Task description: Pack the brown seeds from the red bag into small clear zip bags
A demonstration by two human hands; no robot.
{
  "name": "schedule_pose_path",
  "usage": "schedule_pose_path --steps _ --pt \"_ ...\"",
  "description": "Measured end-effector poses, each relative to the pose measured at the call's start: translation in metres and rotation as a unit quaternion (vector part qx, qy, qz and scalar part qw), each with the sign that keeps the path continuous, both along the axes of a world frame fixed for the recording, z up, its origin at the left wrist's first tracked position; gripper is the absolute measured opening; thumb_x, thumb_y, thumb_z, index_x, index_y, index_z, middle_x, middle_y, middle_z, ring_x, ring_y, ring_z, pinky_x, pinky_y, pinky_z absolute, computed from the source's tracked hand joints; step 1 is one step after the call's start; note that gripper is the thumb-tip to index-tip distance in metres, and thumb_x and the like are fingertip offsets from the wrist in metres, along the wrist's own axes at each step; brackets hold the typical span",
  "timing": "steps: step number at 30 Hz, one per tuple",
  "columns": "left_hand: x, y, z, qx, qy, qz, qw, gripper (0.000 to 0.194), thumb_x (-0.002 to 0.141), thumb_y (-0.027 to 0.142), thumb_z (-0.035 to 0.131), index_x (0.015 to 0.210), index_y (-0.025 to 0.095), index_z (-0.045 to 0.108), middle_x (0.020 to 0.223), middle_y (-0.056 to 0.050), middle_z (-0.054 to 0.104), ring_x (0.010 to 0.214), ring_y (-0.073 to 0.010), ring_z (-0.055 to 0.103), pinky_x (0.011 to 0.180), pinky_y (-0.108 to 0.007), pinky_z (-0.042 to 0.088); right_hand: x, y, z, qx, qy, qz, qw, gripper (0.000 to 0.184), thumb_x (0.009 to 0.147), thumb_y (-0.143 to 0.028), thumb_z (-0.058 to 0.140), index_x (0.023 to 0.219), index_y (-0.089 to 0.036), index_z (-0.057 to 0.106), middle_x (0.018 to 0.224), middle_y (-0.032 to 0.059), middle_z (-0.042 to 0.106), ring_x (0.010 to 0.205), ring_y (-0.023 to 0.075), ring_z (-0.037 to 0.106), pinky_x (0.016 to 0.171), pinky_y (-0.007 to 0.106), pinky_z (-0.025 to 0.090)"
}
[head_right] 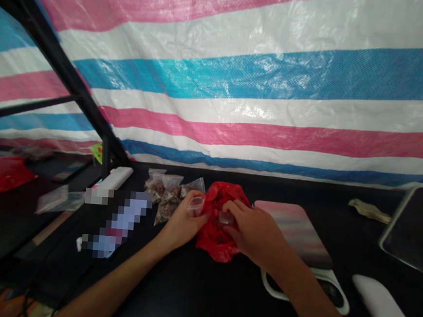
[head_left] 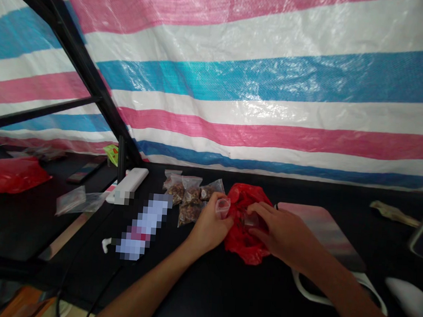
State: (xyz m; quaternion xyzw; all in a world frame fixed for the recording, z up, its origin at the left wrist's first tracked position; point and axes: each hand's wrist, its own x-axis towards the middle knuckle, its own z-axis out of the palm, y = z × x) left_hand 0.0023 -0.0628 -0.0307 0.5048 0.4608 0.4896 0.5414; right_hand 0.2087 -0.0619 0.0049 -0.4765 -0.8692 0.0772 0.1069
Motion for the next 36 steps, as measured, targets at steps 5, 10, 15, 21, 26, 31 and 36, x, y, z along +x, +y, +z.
schedule_pose_path --steps 5,10,15,21,26,31,36 --pt "0.002 0.000 0.006 -0.005 -0.043 -0.017 0.999 0.038 0.075 0.005 0.066 0.106 0.020 0.050 0.085 0.002 0.063 0.068 -0.0098 0.057 0.060 -0.020 0.045 -0.004 -0.001 -0.006 0.000 -0.009 -0.004 1.000 0.022 0.092 -0.023 0.064 0.113 -0.029 0.061 0.115 0.0010 0.075 0.087 0.0248 0.073 0.069 0.035 0.046" --pt "0.000 0.003 0.004 0.016 -0.020 0.005 1.000 0.035 0.074 0.002 0.064 0.103 0.020 0.052 0.087 0.001 0.064 0.073 -0.0115 0.060 0.065 -0.022 0.047 -0.005 -0.002 -0.008 0.033 0.024 -0.006 0.999 0.039 0.097 -0.024 0.057 0.136 -0.031 0.059 0.132 0.0053 0.072 0.093 0.0239 0.076 0.075 0.036 0.052" --pt "-0.002 0.006 0.000 0.021 0.003 0.048 0.999 0.037 0.072 -0.002 0.061 0.101 0.020 0.053 0.088 0.001 0.065 0.075 -0.0129 0.062 0.069 -0.024 0.048 -0.003 -0.002 0.004 0.032 0.063 -0.031 0.997 0.038 0.094 -0.020 0.057 0.130 -0.032 0.061 0.130 0.0017 0.072 0.094 0.0215 0.075 0.078 0.034 0.052" --pt "-0.002 0.007 -0.003 0.026 0.011 0.049 0.998 0.037 0.073 -0.002 0.060 0.102 0.020 0.053 0.086 0.001 0.064 0.073 -0.0135 0.061 0.069 -0.025 0.047 -0.006 -0.005 0.008 0.018 0.044 -0.014 0.999 0.029 0.094 -0.021 0.056 0.120 -0.032 0.064 0.123 0.0003 0.073 0.092 0.0212 0.072 0.076 0.034 0.050" --pt "-0.002 0.006 -0.003 0.035 0.026 0.047 0.998 0.035 0.075 0.002 0.064 0.103 0.020 0.053 0.089 0.000 0.065 0.076 -0.0141 0.061 0.073 -0.026 0.048 -0.008 -0.005 0.005 0.020 0.040 -0.007 0.999 0.029 0.094 -0.022 0.058 0.120 -0.032 0.064 0.123 0.0004 0.072 0.090 0.0208 0.072 0.077 0.035 0.049" --pt "-0.002 0.006 -0.001 0.029 0.019 0.049 0.998 0.033 0.076 0.002 0.064 0.101 0.020 0.053 0.087 0.001 0.065 0.076 -0.0142 0.062 0.073 -0.026 0.049 -0.007 -0.005 0.012 0.058 0.061 -0.009 0.996 0.028 0.093 -0.021 0.060 0.120 -0.030 0.065 0.120 0.0032 0.073 0.097 0.0214 0.071 0.082 0.035 0.048" --pt "-0.001 0.007 0.004 0.017 -0.013 0.051 0.998 0.037 0.073 -0.002 0.060 0.101 0.020 0.052 0.087 0.002 0.064 0.074 -0.0128 0.062 0.070 -0.025 0.049 -0.012 -0.007 0.005 0.044 0.048 0.027 0.998 0.027 0.089 -0.016 0.059 0.112 -0.027 0.067 0.115 0.0052 0.074 0.100 0.0225 0.069 0.087 0.037 0.046"
